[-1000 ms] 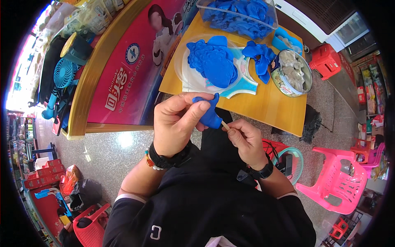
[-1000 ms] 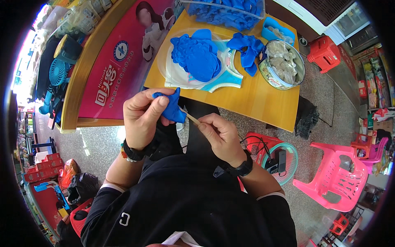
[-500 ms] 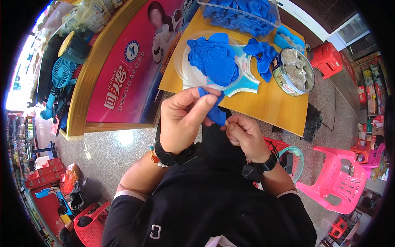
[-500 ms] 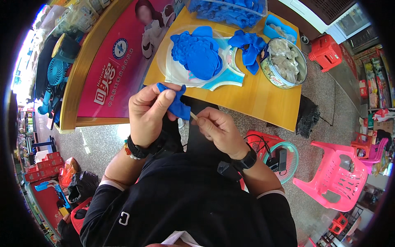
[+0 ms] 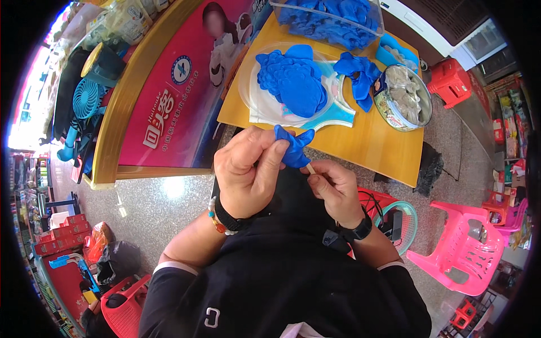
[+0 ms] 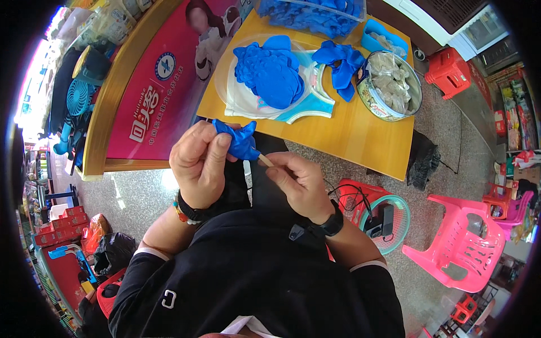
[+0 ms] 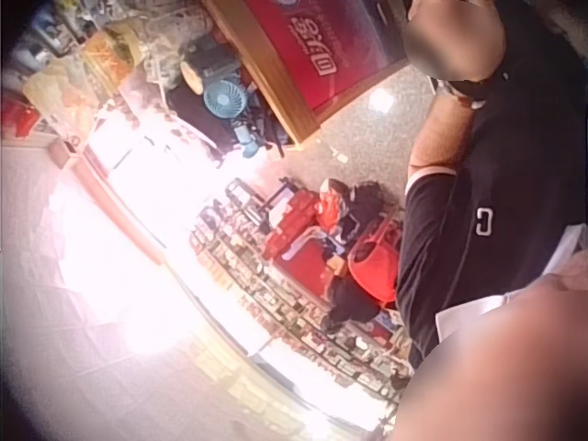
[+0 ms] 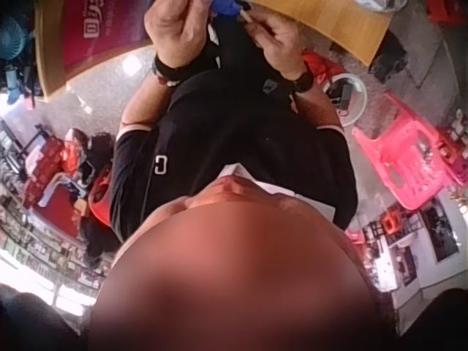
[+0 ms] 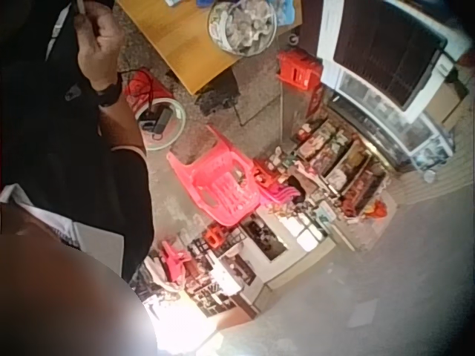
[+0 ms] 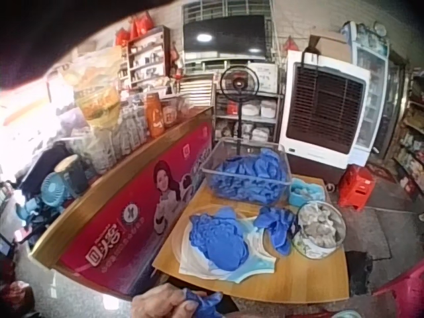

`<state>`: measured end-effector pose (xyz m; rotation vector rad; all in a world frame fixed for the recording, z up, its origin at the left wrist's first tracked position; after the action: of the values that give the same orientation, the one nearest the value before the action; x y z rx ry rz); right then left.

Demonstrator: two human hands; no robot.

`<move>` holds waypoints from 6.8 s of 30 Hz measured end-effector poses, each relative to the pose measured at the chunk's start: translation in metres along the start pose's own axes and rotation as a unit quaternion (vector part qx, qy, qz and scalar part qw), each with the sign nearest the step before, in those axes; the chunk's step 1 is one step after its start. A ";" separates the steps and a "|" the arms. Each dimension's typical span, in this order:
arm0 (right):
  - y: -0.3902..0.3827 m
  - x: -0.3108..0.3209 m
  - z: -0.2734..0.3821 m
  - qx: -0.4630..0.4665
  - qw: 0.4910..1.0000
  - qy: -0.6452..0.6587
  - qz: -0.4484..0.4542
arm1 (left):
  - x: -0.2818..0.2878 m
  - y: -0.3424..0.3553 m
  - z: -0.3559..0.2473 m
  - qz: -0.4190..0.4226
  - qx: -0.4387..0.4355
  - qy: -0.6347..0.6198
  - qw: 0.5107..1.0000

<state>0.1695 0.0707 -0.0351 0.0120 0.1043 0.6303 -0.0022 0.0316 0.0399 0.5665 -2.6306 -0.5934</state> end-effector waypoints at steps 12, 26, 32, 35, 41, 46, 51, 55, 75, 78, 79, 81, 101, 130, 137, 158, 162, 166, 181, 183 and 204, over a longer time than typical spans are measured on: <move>0.007 0.013 0.024 0.136 0.974 -0.180 -0.001 | -0.005 0.003 0.010 0.035 0.086 -0.074 0.993; 0.006 0.003 0.024 0.034 0.989 -0.135 0.053 | 0.004 -0.009 0.025 -0.043 0.202 -0.351 0.913; 0.009 0.001 0.021 0.115 0.981 -0.156 0.020 | 0.004 -0.012 0.026 -0.030 0.225 -0.370 0.901; 0.007 0.000 0.027 0.119 0.979 -0.162 0.035 | 0.003 -0.012 0.026 -0.007 0.215 -0.356 0.909; -0.004 -0.002 0.014 -0.082 0.995 0.048 0.029 | -0.011 -0.015 0.013 -0.050 0.187 -0.375 0.906; 0.001 0.000 0.018 0.021 0.996 -0.086 -0.028 | -0.014 -0.012 0.018 0.018 0.239 -0.361 0.902; 0.006 0.006 0.029 0.172 0.954 -0.236 -0.067 | 0.002 -0.002 0.009 0.040 0.287 -0.328 0.899; 0.007 0.004 0.034 0.187 0.944 -0.266 -0.063 | 0.018 0.002 0.008 0.042 0.277 -0.297 0.913; 0.005 -0.007 0.002 -0.046 0.991 0.075 0.106 | -0.002 -0.008 0.005 -0.033 0.123 -0.319 0.939; 0.007 -0.006 0.018 0.118 0.979 -0.165 -0.005 | 0.000 -0.008 0.004 -0.043 0.150 -0.319 0.935; 0.005 -0.005 0.024 0.181 0.960 -0.207 -0.051 | 0.000 -0.009 0.003 -0.043 0.149 -0.319 0.935; 0.004 -0.005 0.024 0.220 0.946 -0.229 -0.063 | -0.001 -0.010 0.000 -0.048 0.132 -0.327 0.935; 0.003 0.000 0.031 0.169 0.965 -0.202 -0.009 | 0.006 -0.008 -0.001 -0.041 0.144 -0.304 0.941; 0.013 0.007 0.031 -0.011 0.997 -0.067 0.046 | 0.006 -0.001 0.011 -0.004 0.162 -0.290 0.943; 0.011 0.017 0.049 -0.010 0.984 -0.135 0.113 | 0.029 0.004 -0.002 -0.059 -0.035 -0.035 0.997; 0.010 0.009 0.044 0.098 0.975 -0.197 -0.024 | 0.008 0.001 0.018 0.022 0.141 -0.345 0.928; 0.011 0.005 0.051 0.083 0.978 -0.193 0.001 | 0.002 -0.003 0.028 0.023 0.140 -0.247 0.959; 0.007 0.008 0.035 0.008 0.996 -0.086 -0.037 | -0.001 -0.014 0.018 -0.037 0.173 -0.275 0.945; 0.011 0.003 0.033 0.146 0.957 -0.249 -0.040 | 0.010 -0.011 0.013 -0.002 0.251 -0.312 0.916; 0.011 0.002 0.034 0.174 0.952 -0.244 -0.059 | 0.010 -0.008 0.016 0.012 0.262 -0.351 0.899; 0.011 -0.002 0.028 0.084 0.983 -0.160 0.037 | 0.011 0.000 0.021 -0.015 0.189 -0.321 0.928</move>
<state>0.1644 0.0791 -0.0066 0.2797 -0.1549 0.6858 -0.0211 0.0328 0.0253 0.5965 -3.4052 -0.3052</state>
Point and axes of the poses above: each hand's wrist, its own y-axis towards the middle knuckle, its own x-axis out of the back of the hand, z = x × y, the point moved 4 cm from there along y, towards the middle knuckle, and after that the axes turned 2 degrees about x, right-handed, at the moved point
